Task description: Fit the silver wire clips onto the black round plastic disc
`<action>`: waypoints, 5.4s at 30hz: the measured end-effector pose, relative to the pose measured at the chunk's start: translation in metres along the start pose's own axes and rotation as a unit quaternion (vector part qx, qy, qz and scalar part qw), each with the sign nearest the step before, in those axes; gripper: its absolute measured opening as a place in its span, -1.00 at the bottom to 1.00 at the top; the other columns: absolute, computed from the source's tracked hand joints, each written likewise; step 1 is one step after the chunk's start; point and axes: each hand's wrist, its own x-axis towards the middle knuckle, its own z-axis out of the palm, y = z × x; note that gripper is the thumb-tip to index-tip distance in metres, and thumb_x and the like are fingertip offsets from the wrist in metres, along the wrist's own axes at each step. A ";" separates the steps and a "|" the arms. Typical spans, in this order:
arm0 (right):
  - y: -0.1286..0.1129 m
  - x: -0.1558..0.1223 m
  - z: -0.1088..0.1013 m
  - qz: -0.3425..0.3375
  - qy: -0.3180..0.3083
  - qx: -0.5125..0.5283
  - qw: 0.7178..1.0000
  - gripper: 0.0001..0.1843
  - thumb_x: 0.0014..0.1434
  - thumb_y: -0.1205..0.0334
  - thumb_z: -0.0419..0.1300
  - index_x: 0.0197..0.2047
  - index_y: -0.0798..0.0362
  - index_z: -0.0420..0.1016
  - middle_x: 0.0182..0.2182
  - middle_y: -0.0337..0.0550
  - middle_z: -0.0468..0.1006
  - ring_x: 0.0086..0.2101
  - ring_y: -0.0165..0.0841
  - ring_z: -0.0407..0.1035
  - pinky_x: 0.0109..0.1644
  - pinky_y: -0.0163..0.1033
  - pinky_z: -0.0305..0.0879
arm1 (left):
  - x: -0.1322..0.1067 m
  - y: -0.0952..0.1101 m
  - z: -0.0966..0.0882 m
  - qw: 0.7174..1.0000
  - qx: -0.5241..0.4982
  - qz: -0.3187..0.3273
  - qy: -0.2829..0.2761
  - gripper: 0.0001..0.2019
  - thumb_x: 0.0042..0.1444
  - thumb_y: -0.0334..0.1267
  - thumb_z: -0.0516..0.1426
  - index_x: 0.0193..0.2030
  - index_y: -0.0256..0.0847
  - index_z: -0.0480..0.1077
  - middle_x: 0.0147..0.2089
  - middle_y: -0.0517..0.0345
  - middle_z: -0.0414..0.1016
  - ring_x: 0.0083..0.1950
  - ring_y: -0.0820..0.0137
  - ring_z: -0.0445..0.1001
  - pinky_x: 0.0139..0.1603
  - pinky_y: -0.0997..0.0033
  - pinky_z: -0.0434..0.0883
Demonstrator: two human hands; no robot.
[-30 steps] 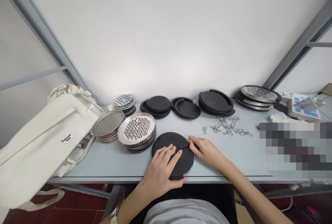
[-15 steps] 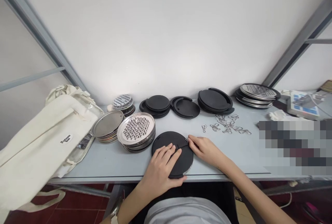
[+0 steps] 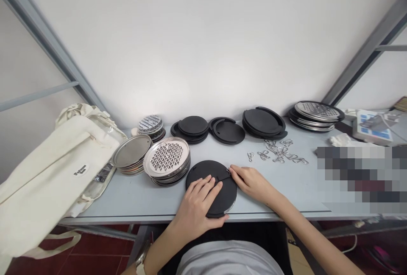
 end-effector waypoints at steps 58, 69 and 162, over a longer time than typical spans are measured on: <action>0.000 -0.001 -0.004 0.015 0.001 0.021 1.000 -0.64 0.36 0.18 -0.14 -0.45 0.00 0.26 -0.61 -0.26 0.37 -0.59 -0.39 0.22 -0.44 -0.30 0.03 | -0.001 0.000 0.001 1.000 0.017 0.000 0.004 -0.34 0.08 0.01 0.21 0.27 -0.22 0.21 0.20 -0.10 0.33 0.25 0.12 0.27 0.22 0.10 0.27; -0.001 -0.002 -0.003 0.012 0.016 0.047 0.999 -0.74 0.36 0.20 -0.15 -0.40 -0.03 0.13 -0.63 -0.33 0.26 -0.61 -0.38 0.17 -0.45 -0.30 0.04 | 0.000 0.000 0.000 1.000 0.001 -0.003 -0.002 -0.35 0.09 -0.01 0.20 0.27 -0.23 0.20 0.18 -0.11 0.33 0.26 0.13 0.26 0.23 0.10 0.25; 0.002 -0.005 -0.016 -0.009 -0.043 0.134 0.990 -0.65 0.40 0.12 -0.16 -0.43 0.01 0.14 -0.57 -0.31 0.26 -0.53 -0.41 0.18 -0.38 -0.30 0.10 | 0.002 0.002 -0.001 1.000 0.003 0.004 -0.005 -0.34 0.08 0.02 0.22 0.25 -0.27 0.22 0.13 -0.17 0.36 0.23 0.10 0.29 0.16 0.08 0.30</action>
